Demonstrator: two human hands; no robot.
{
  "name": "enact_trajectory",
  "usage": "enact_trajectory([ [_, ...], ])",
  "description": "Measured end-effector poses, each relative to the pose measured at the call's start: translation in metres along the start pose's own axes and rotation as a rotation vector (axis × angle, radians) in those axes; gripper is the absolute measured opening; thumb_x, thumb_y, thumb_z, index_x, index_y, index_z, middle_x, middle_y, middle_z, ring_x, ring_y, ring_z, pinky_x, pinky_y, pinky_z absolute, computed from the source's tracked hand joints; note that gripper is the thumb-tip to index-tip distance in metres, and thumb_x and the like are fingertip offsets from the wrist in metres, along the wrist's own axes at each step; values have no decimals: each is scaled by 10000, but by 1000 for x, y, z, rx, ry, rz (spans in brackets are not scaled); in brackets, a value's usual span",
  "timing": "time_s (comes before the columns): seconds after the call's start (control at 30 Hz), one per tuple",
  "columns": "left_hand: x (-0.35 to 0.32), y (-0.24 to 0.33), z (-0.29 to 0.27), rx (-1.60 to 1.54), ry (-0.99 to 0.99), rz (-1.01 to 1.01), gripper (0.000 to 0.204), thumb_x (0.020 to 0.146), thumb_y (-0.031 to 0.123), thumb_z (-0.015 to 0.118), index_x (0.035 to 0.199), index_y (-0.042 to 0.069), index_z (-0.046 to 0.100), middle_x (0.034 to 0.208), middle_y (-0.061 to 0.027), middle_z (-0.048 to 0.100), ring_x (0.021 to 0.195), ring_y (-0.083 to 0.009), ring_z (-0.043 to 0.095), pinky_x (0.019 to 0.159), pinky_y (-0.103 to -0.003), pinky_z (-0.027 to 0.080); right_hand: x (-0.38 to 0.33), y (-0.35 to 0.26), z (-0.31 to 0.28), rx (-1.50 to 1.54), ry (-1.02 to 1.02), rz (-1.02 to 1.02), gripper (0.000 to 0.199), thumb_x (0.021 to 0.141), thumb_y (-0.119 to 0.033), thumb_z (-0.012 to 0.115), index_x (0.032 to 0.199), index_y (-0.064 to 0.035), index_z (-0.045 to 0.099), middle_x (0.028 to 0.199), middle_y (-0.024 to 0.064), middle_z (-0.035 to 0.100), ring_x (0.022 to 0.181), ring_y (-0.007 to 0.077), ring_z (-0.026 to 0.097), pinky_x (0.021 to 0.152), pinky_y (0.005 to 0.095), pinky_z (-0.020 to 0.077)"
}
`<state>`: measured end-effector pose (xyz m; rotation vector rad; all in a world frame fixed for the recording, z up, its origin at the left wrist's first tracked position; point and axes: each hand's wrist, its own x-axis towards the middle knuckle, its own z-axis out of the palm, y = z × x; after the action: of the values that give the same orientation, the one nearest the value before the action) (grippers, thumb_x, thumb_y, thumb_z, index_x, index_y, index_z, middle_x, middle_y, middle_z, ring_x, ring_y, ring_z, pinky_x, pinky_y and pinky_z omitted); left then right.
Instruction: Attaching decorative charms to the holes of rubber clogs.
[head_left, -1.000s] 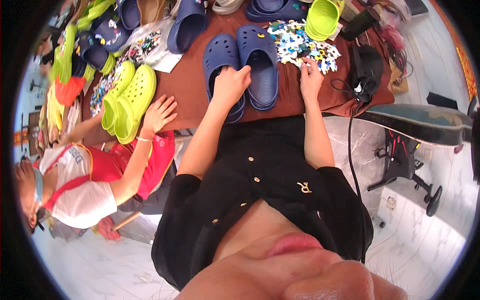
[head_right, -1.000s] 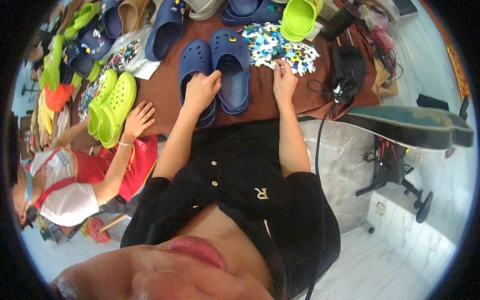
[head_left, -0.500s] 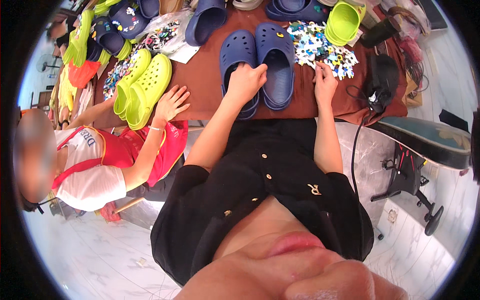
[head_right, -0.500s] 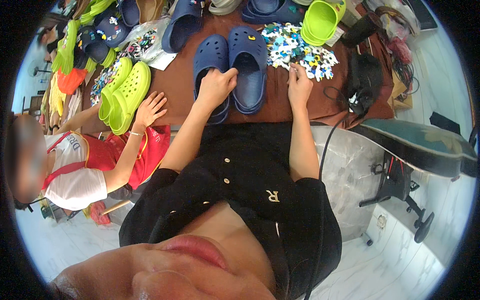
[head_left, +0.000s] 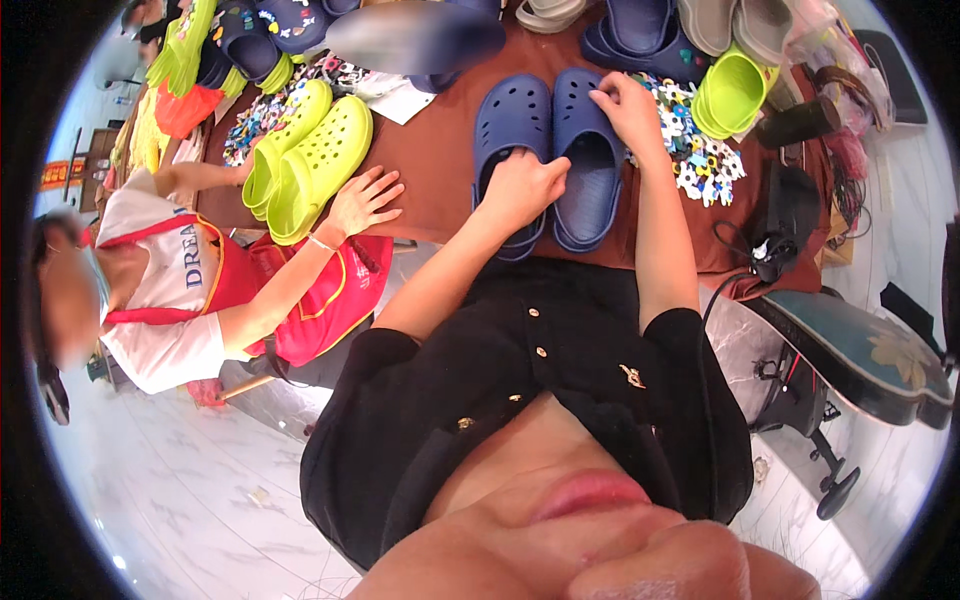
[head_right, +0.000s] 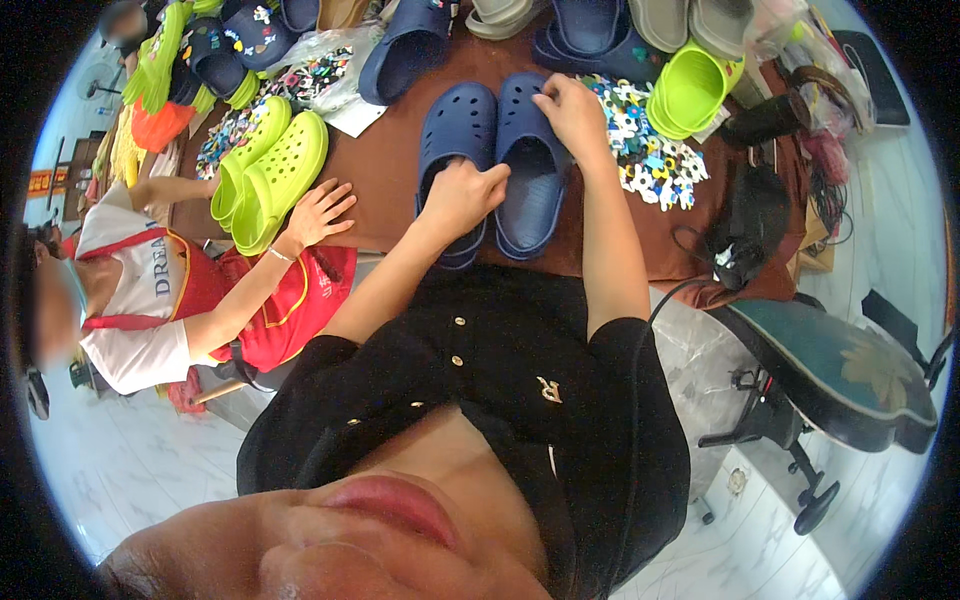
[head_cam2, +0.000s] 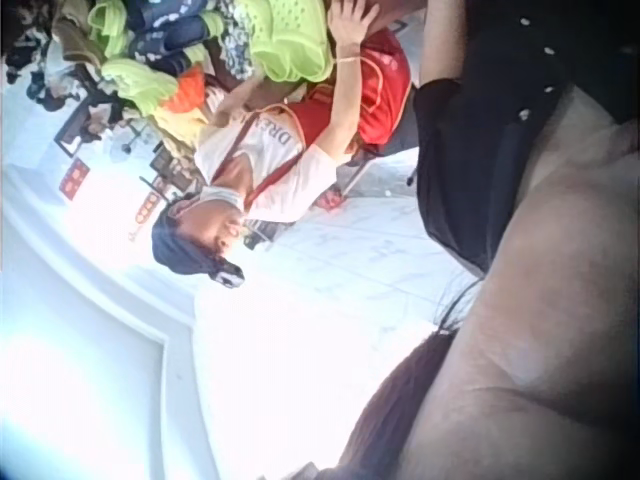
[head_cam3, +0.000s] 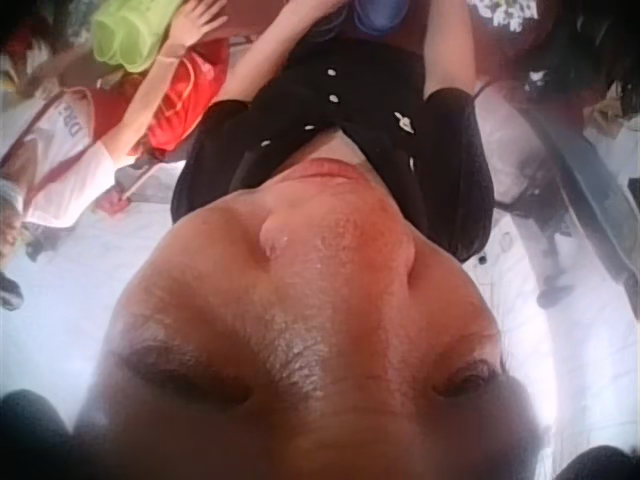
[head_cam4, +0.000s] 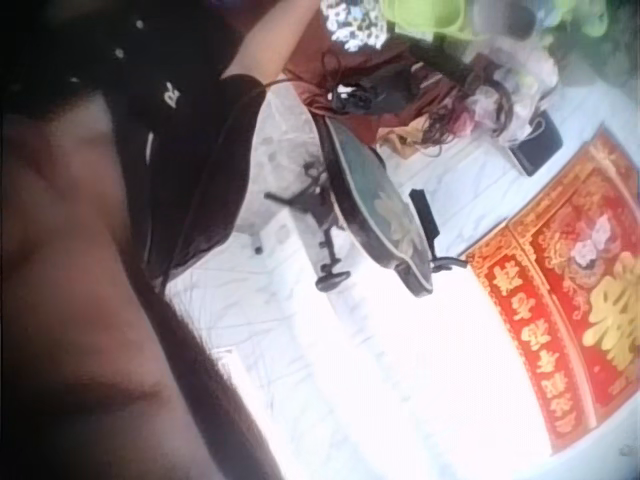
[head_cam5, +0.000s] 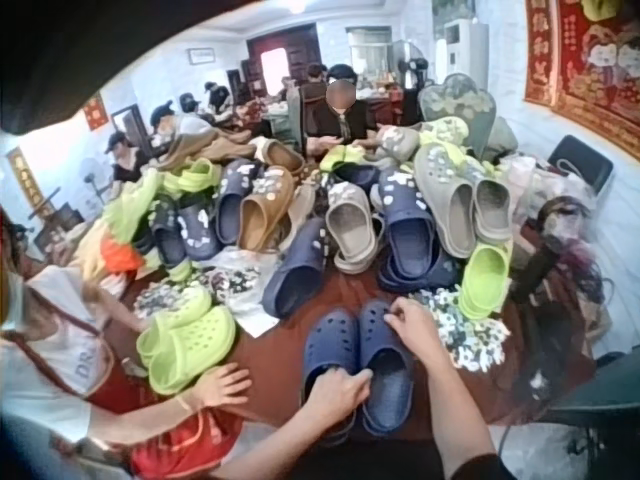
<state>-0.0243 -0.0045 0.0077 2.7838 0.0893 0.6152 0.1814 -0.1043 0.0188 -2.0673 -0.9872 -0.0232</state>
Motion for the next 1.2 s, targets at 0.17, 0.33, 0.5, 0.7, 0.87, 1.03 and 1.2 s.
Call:
enact_trajectory([
  [0.17, 3, -7, -8, -37, 27, -3, 93, 826, 216, 656, 875, 139, 639, 618, -159, 567, 612, -358, 604, 499, -465, 491, -21, 18, -15, 98, 142, 160, 152, 879, -148, 671, 967, -25, 675, 837, 175, 694, 775, 306, 685, 716, 367, 518],
  [0.33, -5, -12, -11, -141, -74, -64, 139, 771, 261, 668, 807, 132, 631, 584, -143, 573, 568, -343, 613, 491, -487, 474, -65, 78, -23, 25, 231, 186, 206, 908, -108, 660, 1062, 30, 662, 934, 109, 695, 825, 195, 630, 807, 317, 503],
  [0.5, -13, -5, 0, -179, 4, -2, 132, 790, 252, 658, 814, 140, 593, 557, -145, 531, 524, -351, 571, 463, -483, 426, -87, 67, -23, -150, 425, 88, 175, 925, -112, 629, 1022, 30, 663, 969, 184, 668, 899, 333, 626, 828, 409, 495],
  [0.7, -12, 7, 4, -74, 21, -43, 143, 769, 237, 650, 843, 116, 651, 660, -173, 578, 687, -368, 622, 543, -472, 494, -80, 60, -14, -194, 432, -27, 151, 919, -86, 635, 1007, 32, 666, 975, 172, 637, 878, 326, 602, 755, 415, 497],
  [0.87, -3, -1, 1, -58, 0, -3, 144, 786, 231, 637, 852, 104, 651, 678, -171, 591, 697, -369, 624, 566, -474, 501, -78, 68, -13, -71, 475, 15, 132, 914, -76, 630, 996, 22, 663, 956, 156, 607, 847, 299, 604, 728, 393, 507],
  [1.03, -4, -8, 8, -48, 72, 44, 139, 809, 237, 636, 833, 103, 607, 649, -164, 560, 653, -370, 605, 518, -466, 479, -74, 73, -10, -108, 494, 1, 146, 913, -90, 634, 998, 25, 662, 956, 158, 612, 827, 292, 611, 737, 391, 511],
  [1.2, -5, -7, 9, -31, 57, 37, 129, 820, 244, 621, 845, 117, 628, 673, -162, 582, 688, -370, 617, 549, -476, 499, -78, 65, -12, -105, 538, -3, 196, 956, -157, 611, 1005, 24, 666, 973, 166, 624, 849, 298, 623, 758, 393, 514],
])
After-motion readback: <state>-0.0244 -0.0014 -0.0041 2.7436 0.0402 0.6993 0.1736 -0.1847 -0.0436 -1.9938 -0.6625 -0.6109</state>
